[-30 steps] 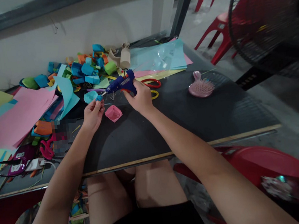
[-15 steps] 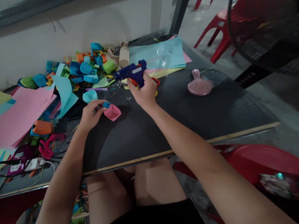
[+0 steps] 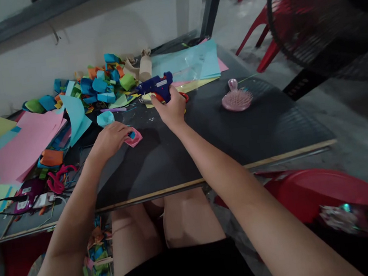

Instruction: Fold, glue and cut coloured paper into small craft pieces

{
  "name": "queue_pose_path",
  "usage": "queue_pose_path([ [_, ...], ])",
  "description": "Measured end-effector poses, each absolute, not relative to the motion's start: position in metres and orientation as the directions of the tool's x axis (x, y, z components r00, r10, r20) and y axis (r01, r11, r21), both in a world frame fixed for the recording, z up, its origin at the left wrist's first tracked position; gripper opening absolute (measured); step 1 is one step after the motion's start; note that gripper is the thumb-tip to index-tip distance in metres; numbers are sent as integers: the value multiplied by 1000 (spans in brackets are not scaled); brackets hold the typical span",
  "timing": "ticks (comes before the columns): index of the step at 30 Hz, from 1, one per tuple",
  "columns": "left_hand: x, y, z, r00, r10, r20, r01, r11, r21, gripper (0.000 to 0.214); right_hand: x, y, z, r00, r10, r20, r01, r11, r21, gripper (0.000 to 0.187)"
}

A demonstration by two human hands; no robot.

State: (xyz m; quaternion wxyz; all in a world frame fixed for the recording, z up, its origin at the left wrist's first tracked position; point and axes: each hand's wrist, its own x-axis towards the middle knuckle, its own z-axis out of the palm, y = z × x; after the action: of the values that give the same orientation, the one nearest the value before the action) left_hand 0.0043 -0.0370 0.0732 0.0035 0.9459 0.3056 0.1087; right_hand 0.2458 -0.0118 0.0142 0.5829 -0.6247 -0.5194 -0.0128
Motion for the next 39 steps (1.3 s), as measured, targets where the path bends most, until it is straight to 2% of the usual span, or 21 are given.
queue_pose_path([
  [6, 7, -30, 72, 790, 590, 168, 567, -807, 165, 20, 249, -6, 12, 459, 630, 626, 677, 209, -706, 29],
  [11, 10, -24, 77, 828, 546, 130, 537, -838, 100, 15, 249, -4, 11, 449, 617, 647, 699, 209, -684, 30],
  [15, 16, -21, 77, 841, 527, 120, 519, -850, 96, 21, 249, -2, 9, 448, 635, 629, 695, 194, -692, 28],
  [21, 20, -21, 75, 835, 538, 113, 518, -839, 163, 29, 251, 0, 8, 480, 670, 566, 635, 180, -751, 27],
  [26, 23, -23, 76, 860, 507, 61, 508, -861, -5, 32, 256, 2, 10, 516, 680, 521, 587, 162, -793, 28],
  [31, 25, -24, 76, 835, 549, 29, 550, -835, -23, 33, 260, 7, 6, 549, 670, 499, 570, 136, -810, 29],
  [35, 28, -31, 86, 821, 561, -107, 548, -827, -127, 24, 261, 8, 4, 556, 682, 475, 538, 141, -831, 33],
  [39, 38, -43, 103, 752, 584, -306, 499, -808, -314, 21, 262, 6, 4, 576, 659, 484, 524, 156, -837, 35],
])
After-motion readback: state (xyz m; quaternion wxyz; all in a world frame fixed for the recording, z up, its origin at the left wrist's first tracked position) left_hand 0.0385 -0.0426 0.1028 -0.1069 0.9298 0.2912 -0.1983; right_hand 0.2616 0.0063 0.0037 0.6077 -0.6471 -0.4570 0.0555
